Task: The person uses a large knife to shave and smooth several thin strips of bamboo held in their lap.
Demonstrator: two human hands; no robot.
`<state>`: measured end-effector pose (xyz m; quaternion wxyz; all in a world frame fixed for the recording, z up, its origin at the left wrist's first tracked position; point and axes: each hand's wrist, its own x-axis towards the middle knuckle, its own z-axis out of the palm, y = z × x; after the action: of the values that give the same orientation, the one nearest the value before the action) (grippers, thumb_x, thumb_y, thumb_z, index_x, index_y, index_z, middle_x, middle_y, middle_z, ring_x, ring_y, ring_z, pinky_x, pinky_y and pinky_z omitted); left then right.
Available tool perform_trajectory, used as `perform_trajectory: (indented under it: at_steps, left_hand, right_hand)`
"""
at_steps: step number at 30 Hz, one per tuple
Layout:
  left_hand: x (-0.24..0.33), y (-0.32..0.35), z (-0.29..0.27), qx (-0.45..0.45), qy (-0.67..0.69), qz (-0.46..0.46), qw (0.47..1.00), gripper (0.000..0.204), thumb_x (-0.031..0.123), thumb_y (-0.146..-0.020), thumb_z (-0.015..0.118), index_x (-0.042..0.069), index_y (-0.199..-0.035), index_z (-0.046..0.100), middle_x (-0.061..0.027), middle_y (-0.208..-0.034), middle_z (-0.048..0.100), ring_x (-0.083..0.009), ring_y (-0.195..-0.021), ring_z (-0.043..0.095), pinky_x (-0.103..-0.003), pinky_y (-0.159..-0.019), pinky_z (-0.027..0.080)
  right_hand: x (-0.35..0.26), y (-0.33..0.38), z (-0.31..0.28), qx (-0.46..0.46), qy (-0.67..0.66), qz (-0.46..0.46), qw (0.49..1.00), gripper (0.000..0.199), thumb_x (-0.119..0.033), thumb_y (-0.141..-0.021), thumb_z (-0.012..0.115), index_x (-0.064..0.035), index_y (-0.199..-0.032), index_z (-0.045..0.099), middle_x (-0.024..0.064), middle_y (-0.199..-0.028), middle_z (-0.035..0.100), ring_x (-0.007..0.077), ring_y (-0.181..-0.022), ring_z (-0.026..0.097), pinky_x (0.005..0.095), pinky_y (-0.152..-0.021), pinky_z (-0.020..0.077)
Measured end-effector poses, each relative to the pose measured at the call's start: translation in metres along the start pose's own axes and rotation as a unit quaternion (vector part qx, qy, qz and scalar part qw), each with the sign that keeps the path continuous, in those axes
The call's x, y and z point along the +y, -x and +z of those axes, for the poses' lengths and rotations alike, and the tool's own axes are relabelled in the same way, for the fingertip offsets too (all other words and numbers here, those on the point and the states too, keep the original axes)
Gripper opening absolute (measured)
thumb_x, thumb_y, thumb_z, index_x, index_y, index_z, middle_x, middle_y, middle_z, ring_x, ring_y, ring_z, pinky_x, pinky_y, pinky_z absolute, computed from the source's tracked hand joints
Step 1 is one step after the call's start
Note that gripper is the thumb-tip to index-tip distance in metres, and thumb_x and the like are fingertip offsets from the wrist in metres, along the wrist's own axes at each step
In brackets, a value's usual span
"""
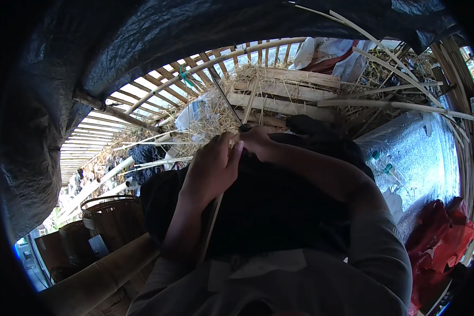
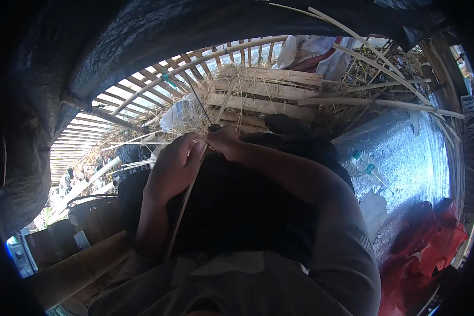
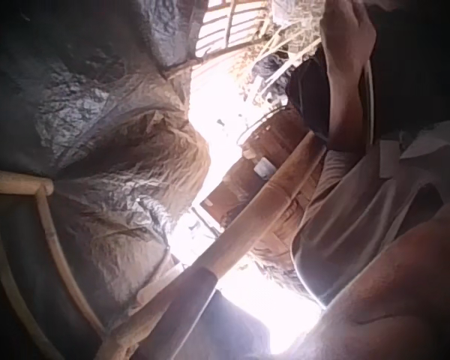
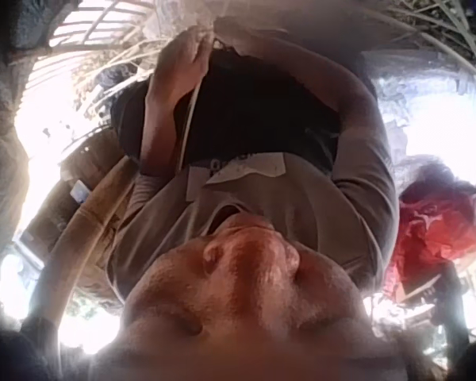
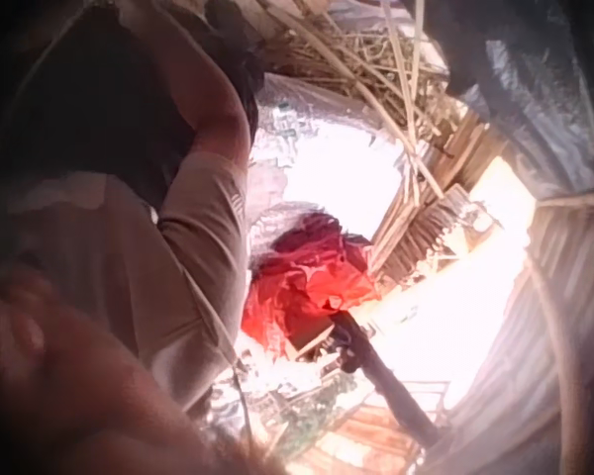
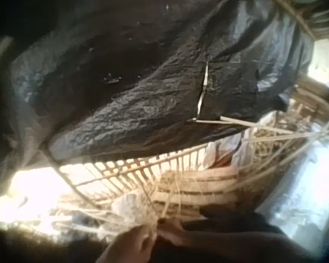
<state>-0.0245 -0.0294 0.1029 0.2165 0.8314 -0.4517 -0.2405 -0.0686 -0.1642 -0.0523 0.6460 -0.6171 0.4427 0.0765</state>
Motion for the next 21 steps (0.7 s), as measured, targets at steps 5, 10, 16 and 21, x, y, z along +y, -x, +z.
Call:
perform_trajectory:
  at_steps: [5,10,16,21]
  left_hand:
    - [0.103,-0.003,0.029,-0.019,0.005,0.381,0.924,0.042,0.024,-0.097,0.055,0.006,-0.134,0.048,-0.0193,-0.135,0.051,-0.0370,-0.131,0.047,-0.051,-0.109,0.038]
    - [0.070,-0.029,0.121,-0.006,-0.013,0.512,0.859,0.051,0.027,-0.095,0.056,0.011,-0.143,0.043,-0.0172,-0.144,0.044,-0.0351,-0.130,0.048,-0.051,-0.107,0.039]
    - [0.003,-0.106,0.052,-0.057,-0.331,0.267,0.903,0.039,0.023,-0.097,0.052,0.013,-0.135,0.055,-0.0191,-0.132,0.058,-0.0324,-0.122,0.056,-0.045,-0.102,0.045]
    - [0.049,-0.062,0.051,-0.067,-0.023,0.348,0.935,0.044,0.037,-0.102,0.046,0.017,-0.141,0.048,-0.0149,-0.140,0.052,-0.0300,-0.125,0.055,-0.052,-0.106,0.040]
  right_hand:
    - [0.040,-0.051,0.014,-0.005,0.093,-0.311,0.946,0.026,-0.023,-0.078,0.073,0.0011,-0.085,0.066,0.0109,-0.078,0.066,0.0186,-0.064,0.063,0.0365,-0.055,0.0496]
    - [-0.004,-0.014,-0.002,-0.027,0.055,0.020,0.998,0.025,-0.022,-0.084,0.071,-0.0023,-0.099,0.066,0.0088,-0.089,0.067,0.0172,-0.073,0.064,0.0357,-0.064,0.0527]
    - [0.034,-0.055,-0.008,-0.076,-0.110,-0.120,0.984,0.028,-0.021,-0.087,0.066,-0.0053,-0.110,0.063,0.0119,-0.106,0.067,0.0205,-0.088,0.066,0.0338,-0.075,0.0526]
    - [0.039,-0.054,-0.001,-0.067,-0.080,-0.179,0.978,0.023,-0.021,-0.087,0.065,-0.0045,-0.104,0.064,0.0122,-0.100,0.066,0.0206,-0.084,0.067,0.0339,-0.068,0.0511]
